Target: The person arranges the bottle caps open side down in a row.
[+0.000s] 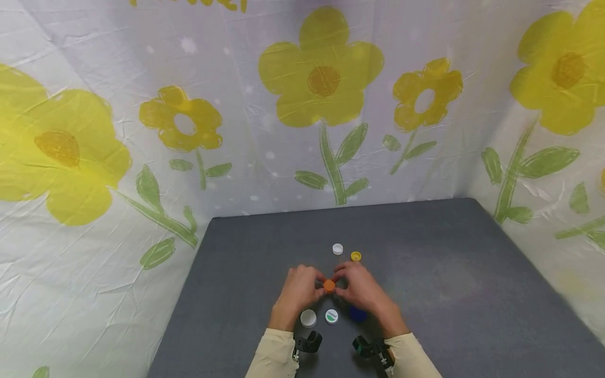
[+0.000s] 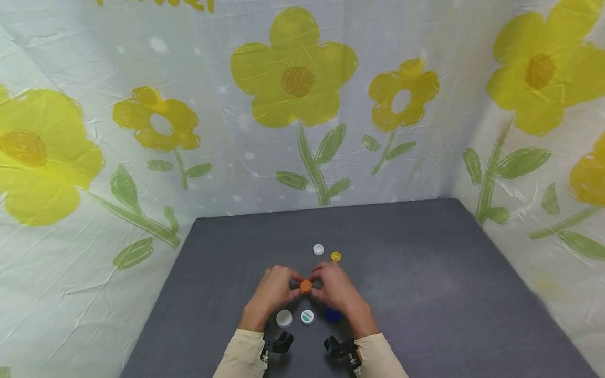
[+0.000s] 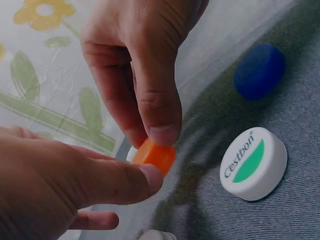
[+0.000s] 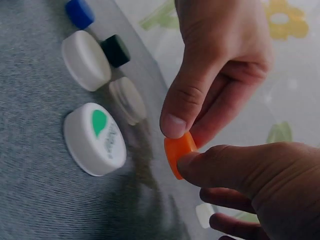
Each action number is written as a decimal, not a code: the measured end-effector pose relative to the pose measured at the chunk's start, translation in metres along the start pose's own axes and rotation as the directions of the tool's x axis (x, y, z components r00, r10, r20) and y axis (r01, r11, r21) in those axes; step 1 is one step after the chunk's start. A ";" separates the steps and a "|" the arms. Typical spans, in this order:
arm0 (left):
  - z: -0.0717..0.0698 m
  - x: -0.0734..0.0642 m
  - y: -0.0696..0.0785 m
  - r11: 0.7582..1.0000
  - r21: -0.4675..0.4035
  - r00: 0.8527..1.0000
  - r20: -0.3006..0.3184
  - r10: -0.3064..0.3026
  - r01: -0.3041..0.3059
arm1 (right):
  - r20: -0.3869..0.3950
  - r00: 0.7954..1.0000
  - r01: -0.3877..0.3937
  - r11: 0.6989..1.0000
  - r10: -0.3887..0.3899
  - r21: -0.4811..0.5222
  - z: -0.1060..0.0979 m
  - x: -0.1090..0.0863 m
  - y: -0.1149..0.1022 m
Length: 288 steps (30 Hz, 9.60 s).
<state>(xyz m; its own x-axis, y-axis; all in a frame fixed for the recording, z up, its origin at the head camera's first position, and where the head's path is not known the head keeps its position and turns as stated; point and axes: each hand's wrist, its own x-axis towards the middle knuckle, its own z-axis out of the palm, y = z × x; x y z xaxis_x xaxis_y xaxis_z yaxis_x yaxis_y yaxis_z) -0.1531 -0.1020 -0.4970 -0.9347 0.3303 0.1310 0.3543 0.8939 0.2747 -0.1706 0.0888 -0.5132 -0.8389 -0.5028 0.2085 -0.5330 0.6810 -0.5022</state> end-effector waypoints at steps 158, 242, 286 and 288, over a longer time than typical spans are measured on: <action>-0.004 -0.001 0.030 0.959 -0.208 0.906 -0.412 0.092 -0.192 | -0.084 0.978 -0.169 0.962 0.191 0.217 -0.055 -0.024 -0.016; 0.034 0.014 0.047 0.996 -0.024 0.995 -0.057 0.082 -0.083 | -0.127 0.981 -0.149 0.989 0.145 -0.021 -0.018 -0.044 0.021; -0.017 0.073 0.012 0.997 -0.061 0.996 -0.074 -0.049 0.045 | -0.159 0.976 -0.165 0.981 0.148 -0.100 -0.057 0.028 0.023; -0.015 0.079 0.010 0.997 -0.059 0.996 -0.063 -0.058 0.055 | -0.153 0.977 -0.162 0.981 0.145 -0.103 -0.056 0.034 0.023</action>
<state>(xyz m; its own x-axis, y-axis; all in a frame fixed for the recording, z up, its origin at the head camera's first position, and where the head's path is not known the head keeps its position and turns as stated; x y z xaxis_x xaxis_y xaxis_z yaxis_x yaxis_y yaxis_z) -0.2229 -0.0712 -0.4695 -0.9503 0.2577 0.1748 0.3037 0.8910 0.3374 -0.2175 0.1178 -0.4708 -0.9144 -0.3108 0.2594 -0.3984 0.8045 -0.4405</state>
